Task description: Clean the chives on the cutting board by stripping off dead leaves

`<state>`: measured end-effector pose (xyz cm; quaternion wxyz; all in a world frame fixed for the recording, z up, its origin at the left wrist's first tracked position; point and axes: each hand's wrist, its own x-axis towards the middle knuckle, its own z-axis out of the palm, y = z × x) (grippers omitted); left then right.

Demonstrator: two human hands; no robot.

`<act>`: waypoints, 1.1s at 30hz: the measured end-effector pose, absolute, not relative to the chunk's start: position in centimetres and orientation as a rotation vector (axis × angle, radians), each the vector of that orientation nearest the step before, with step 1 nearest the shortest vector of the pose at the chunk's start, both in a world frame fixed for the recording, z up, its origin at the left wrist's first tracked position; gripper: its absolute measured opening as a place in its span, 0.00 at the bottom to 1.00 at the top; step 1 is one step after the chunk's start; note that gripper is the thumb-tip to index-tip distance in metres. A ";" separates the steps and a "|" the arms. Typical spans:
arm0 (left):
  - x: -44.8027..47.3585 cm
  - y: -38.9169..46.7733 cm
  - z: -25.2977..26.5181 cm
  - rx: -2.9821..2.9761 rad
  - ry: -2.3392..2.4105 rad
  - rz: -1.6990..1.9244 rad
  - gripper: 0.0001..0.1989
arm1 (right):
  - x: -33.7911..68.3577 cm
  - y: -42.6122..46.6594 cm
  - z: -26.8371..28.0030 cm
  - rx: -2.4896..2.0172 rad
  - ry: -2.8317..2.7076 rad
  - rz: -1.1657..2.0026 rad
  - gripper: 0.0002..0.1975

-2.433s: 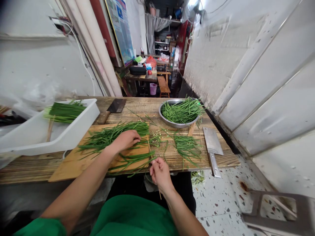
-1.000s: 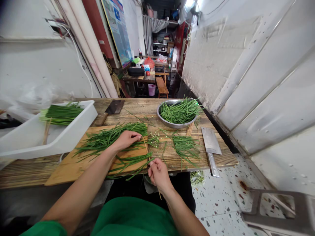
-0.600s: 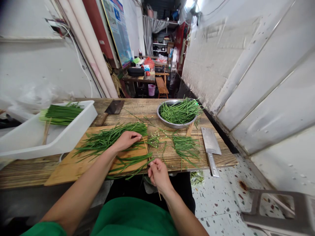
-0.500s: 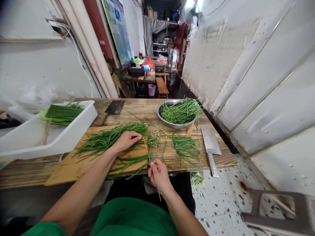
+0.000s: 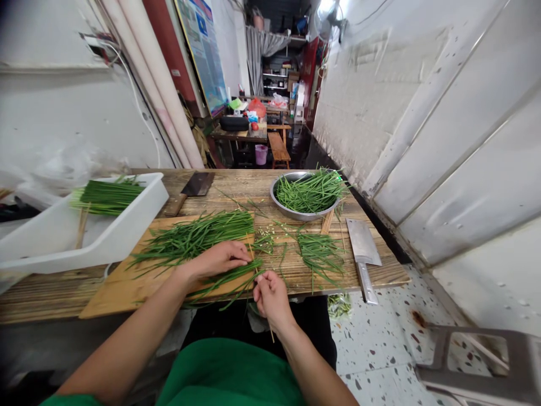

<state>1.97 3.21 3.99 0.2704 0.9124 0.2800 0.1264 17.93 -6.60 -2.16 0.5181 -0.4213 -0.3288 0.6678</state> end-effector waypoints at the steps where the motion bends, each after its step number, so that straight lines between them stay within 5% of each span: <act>1: 1.8 3.2 4.1 2.462 0.743 0.327 0.12 | 17.9 -6.6 -2.1 -1.010 -0.789 1.598 0.17; 8: -0.2 4.8 4.3 2.420 1.301 0.577 0.12 | 17.9 -6.8 -2.4 -0.992 -0.771 1.586 0.17; 15: 1.7 4.9 3.4 2.471 1.178 0.401 0.07 | 18.0 -7.0 -2.5 -0.989 -0.771 1.588 0.17; 33: 1.6 6.0 3.0 2.139 1.368 0.733 0.15 | 18.4 -7.0 -2.6 -0.990 -0.803 1.597 0.16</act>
